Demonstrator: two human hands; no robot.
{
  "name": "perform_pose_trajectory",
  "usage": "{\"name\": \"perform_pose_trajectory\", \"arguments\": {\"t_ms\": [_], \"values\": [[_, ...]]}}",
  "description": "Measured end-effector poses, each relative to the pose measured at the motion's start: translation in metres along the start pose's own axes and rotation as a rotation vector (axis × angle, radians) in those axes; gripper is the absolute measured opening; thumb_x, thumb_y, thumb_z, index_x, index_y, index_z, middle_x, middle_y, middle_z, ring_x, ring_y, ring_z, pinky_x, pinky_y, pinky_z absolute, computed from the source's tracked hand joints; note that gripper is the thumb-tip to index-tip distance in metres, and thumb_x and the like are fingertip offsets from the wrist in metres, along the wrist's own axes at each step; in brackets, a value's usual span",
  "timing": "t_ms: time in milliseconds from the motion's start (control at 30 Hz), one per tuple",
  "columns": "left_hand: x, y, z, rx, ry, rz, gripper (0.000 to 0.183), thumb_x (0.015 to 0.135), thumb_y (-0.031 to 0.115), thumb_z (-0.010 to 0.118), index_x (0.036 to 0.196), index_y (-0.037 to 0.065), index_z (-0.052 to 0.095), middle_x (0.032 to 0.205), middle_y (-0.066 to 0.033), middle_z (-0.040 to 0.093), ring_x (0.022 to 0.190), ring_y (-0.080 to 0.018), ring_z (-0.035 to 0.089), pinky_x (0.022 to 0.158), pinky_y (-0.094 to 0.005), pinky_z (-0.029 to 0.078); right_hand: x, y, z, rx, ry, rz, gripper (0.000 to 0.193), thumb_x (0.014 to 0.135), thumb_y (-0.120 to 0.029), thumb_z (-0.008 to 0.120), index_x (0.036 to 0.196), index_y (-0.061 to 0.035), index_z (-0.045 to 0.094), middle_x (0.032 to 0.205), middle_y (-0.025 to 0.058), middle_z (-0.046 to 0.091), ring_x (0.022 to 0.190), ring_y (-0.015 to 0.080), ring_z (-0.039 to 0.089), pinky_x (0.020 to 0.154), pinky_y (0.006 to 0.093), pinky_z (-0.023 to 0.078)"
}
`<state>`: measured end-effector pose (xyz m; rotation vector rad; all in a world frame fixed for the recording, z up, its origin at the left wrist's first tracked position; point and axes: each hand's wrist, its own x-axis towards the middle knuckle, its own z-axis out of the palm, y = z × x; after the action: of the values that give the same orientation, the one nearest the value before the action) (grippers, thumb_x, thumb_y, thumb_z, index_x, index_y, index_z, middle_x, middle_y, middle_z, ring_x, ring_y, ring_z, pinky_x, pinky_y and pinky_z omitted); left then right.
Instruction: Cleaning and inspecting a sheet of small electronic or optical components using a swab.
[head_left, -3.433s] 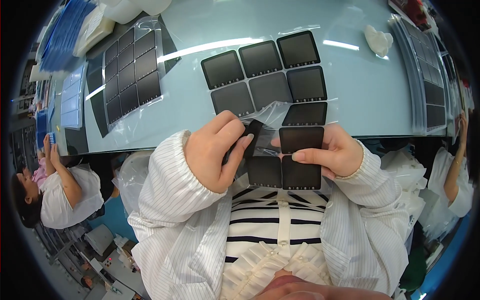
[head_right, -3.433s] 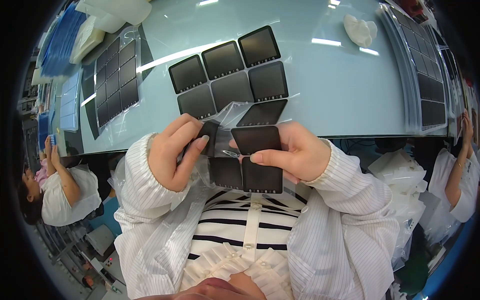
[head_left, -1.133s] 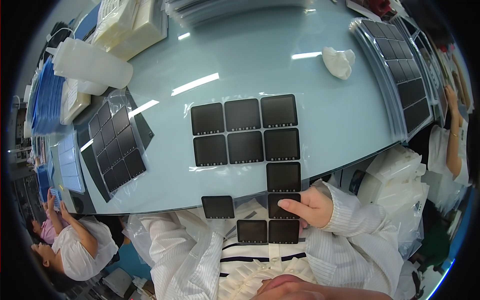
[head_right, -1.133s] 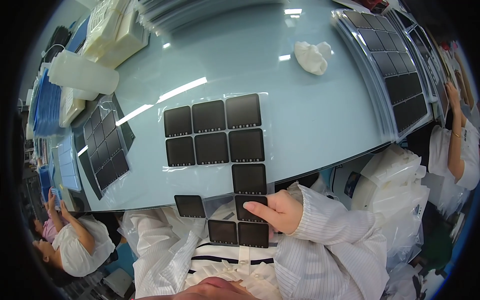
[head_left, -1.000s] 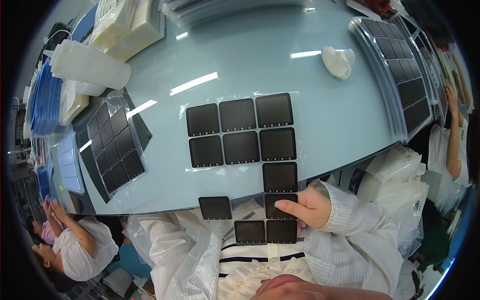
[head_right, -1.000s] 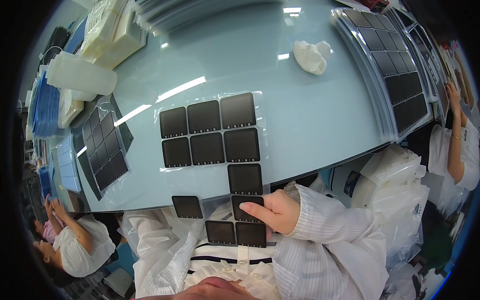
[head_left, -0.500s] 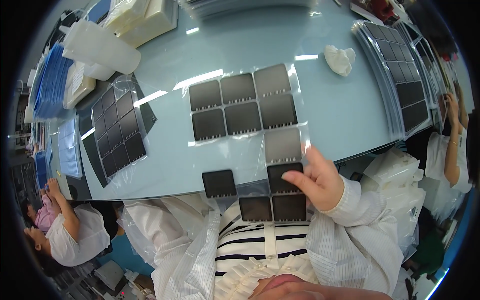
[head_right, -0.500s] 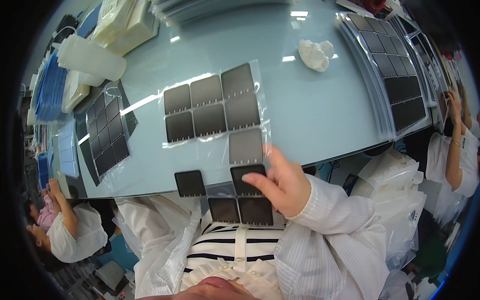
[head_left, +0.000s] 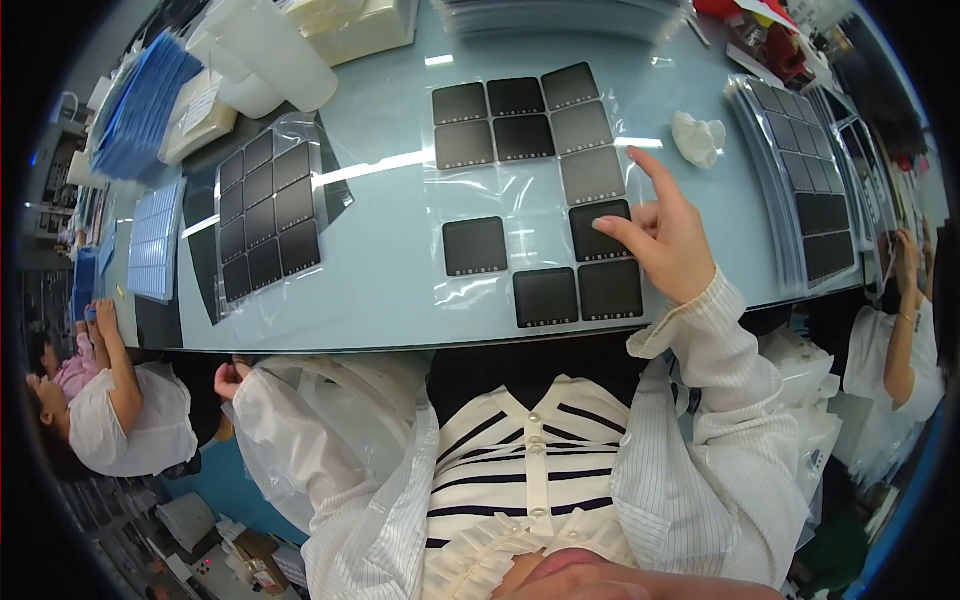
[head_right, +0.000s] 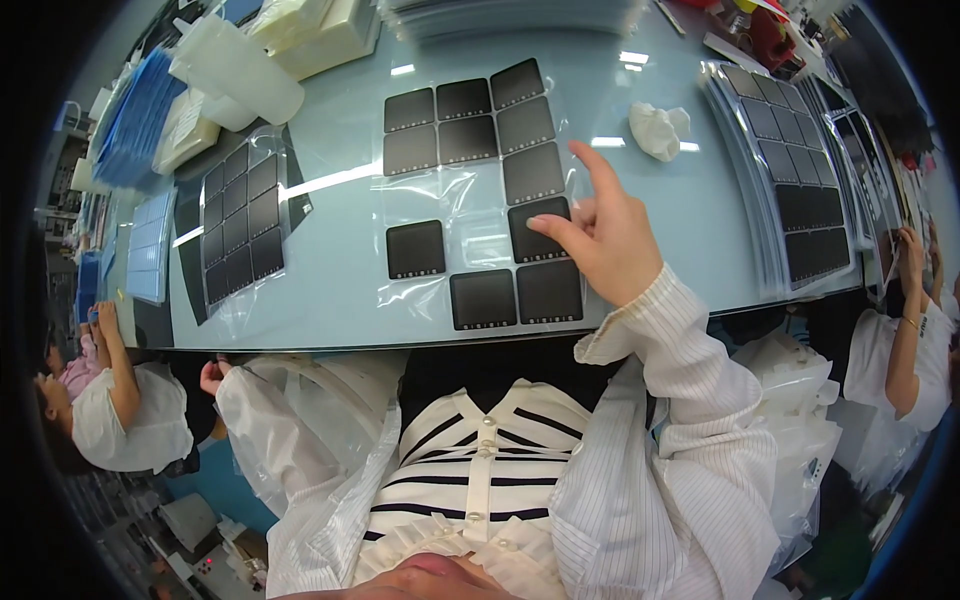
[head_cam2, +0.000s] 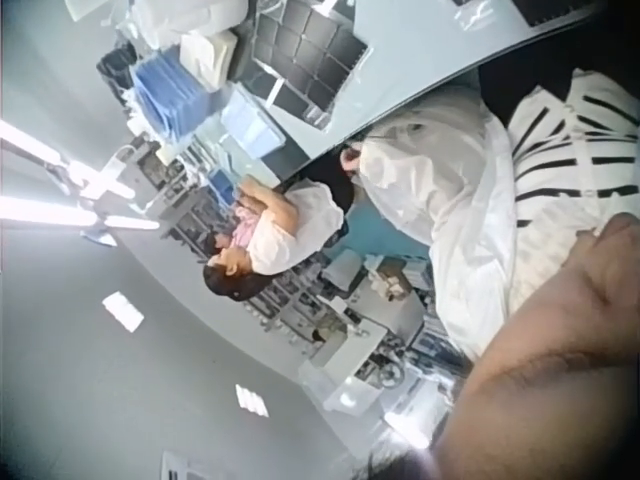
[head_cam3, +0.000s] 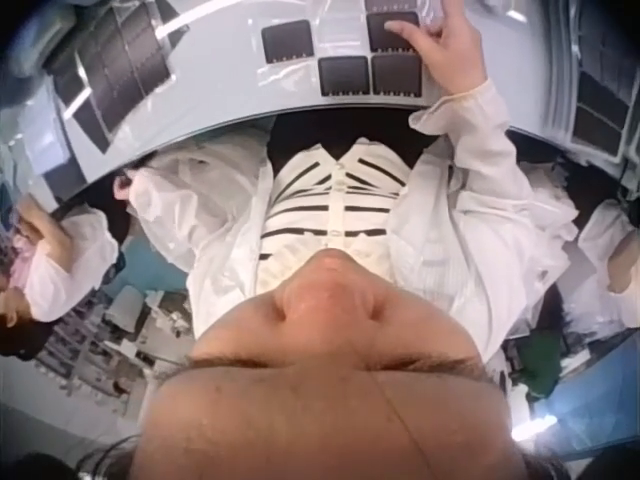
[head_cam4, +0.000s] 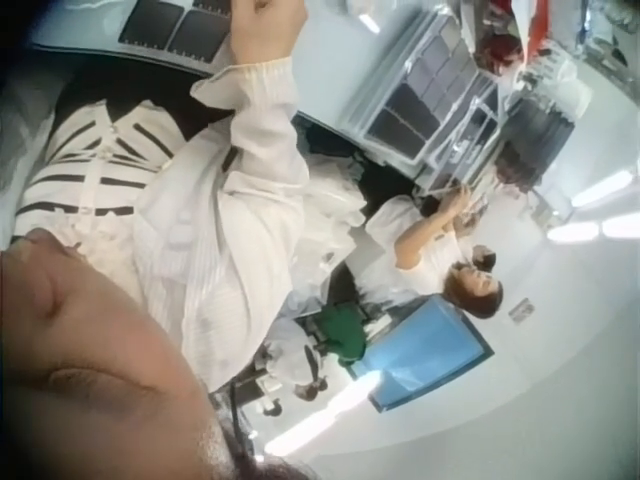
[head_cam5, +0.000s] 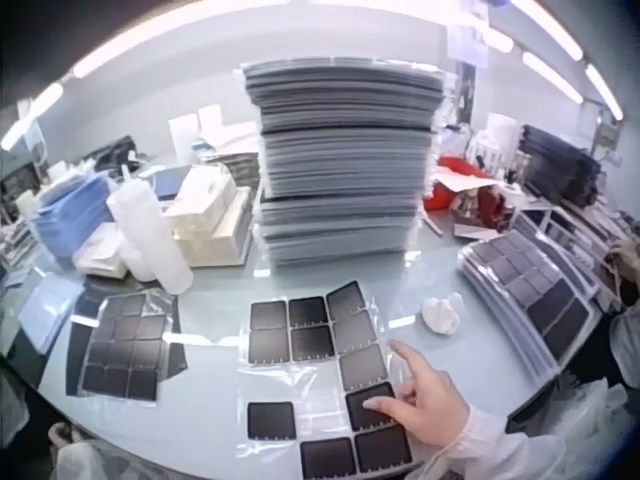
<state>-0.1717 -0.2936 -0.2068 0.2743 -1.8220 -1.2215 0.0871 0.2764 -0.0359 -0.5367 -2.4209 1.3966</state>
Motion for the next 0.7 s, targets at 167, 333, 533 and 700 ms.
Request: {"name": "perform_pose_trajectory", "arguments": {"t_ms": [167, 333, 533, 700], "values": [[-0.003, 0.138, -0.002, 0.145, -0.203, 0.295, 0.035, 0.082, 0.012, 0.069, 0.112, 0.002, 0.054, 0.102, -0.0083, 0.056, 0.095, -0.0165, 0.053, 0.083, -0.0279, 0.045, -0.019, -0.007, -0.003, -0.392, 0.220, -0.121, 0.056, 0.075, -0.012, 0.074, 0.124, -0.0012, 0.049, 0.064, 0.0026, 0.054, 0.047, 0.0072, 0.041, 0.046, 0.0238, 0.037], [0.027, 0.168, 0.034, 0.180, -0.712, 0.126, 0.042, 0.087, 0.021, 0.064, 0.123, 0.005, 0.051, 0.119, -0.0131, 0.053, 0.108, -0.0181, 0.051, 0.091, -0.0311, 0.041, -0.047, -0.049, 0.013, -0.505, 0.207, -0.473, 0.041, 0.068, -0.014, 0.076, 0.104, 0.0002, 0.063, 0.097, 0.0123, 0.059, 0.080, 0.0239, 0.058, 0.064, 0.0307, 0.049], [0.039, 0.179, 0.091, 0.235, -0.964, -0.234, 0.063, 0.082, 0.038, 0.070, 0.131, 0.006, 0.047, 0.128, -0.0173, 0.049, 0.113, -0.0222, 0.051, 0.097, -0.0348, 0.038, -0.044, -0.028, 0.062, -0.569, -0.051, -0.708, 0.038, 0.069, -0.015, 0.072, 0.104, -0.0024, 0.061, 0.118, 0.0144, 0.055, 0.108, 0.0311, 0.051, 0.088, 0.0407, 0.043], [0.049, 0.178, 0.114, 0.631, -0.972, -0.017, 0.091, 0.061, 0.052, 0.081, 0.131, 0.006, 0.046, 0.121, -0.0161, 0.055, 0.110, -0.0256, 0.055, 0.090, -0.0368, 0.046, -0.046, -0.024, 0.063, -0.534, -0.080, -0.728, 0.040, 0.068, -0.017, 0.072, 0.104, -0.0035, 0.061, 0.120, 0.0147, 0.053, 0.111, 0.0317, 0.050, 0.091, 0.0416, 0.040]]}}
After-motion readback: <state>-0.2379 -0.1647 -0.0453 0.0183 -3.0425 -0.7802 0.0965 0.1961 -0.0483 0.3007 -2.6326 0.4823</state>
